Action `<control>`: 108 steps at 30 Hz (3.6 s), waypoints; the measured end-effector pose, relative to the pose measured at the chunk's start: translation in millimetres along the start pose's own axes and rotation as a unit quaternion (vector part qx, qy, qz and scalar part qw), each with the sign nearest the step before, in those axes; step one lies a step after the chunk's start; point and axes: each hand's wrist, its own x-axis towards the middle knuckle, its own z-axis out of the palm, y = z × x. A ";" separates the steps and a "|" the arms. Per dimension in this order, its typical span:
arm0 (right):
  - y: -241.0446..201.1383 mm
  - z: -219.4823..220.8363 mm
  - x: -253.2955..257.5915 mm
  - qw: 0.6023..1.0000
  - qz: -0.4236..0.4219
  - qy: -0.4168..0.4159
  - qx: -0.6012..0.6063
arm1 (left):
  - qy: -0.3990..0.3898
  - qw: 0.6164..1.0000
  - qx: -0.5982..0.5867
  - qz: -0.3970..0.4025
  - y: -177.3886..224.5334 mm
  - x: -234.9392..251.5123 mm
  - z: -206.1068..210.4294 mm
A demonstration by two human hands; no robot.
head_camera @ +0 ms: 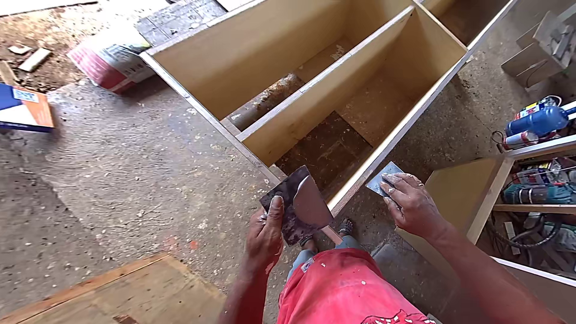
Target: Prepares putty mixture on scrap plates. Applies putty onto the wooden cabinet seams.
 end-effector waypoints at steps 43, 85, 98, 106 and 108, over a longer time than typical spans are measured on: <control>-113.4 -30.0 -7.1 0.996 -0.042 -0.030 0.067 | -0.094 0.975 0.201 0.027 13.7 3.0 26.6; -75.1 10.4 -4.8 1.000 -0.012 0.010 0.018 | 0.027 0.994 0.101 -0.009 -6.1 -12.9 -40.4; -128.4 40.3 -24.6 0.997 -0.008 0.011 0.071 | 0.020 0.993 0.112 -0.010 0.9 -16.9 -50.1; -124.7 17.2 -30.7 0.997 -0.014 0.013 0.069 | 0.034 0.996 0.083 -0.009 1.3 -23.7 -56.9; -126.7 28.5 -22.6 0.998 -0.014 0.006 0.063 | 0.033 0.995 0.090 -0.002 0.7 -24.0 -57.2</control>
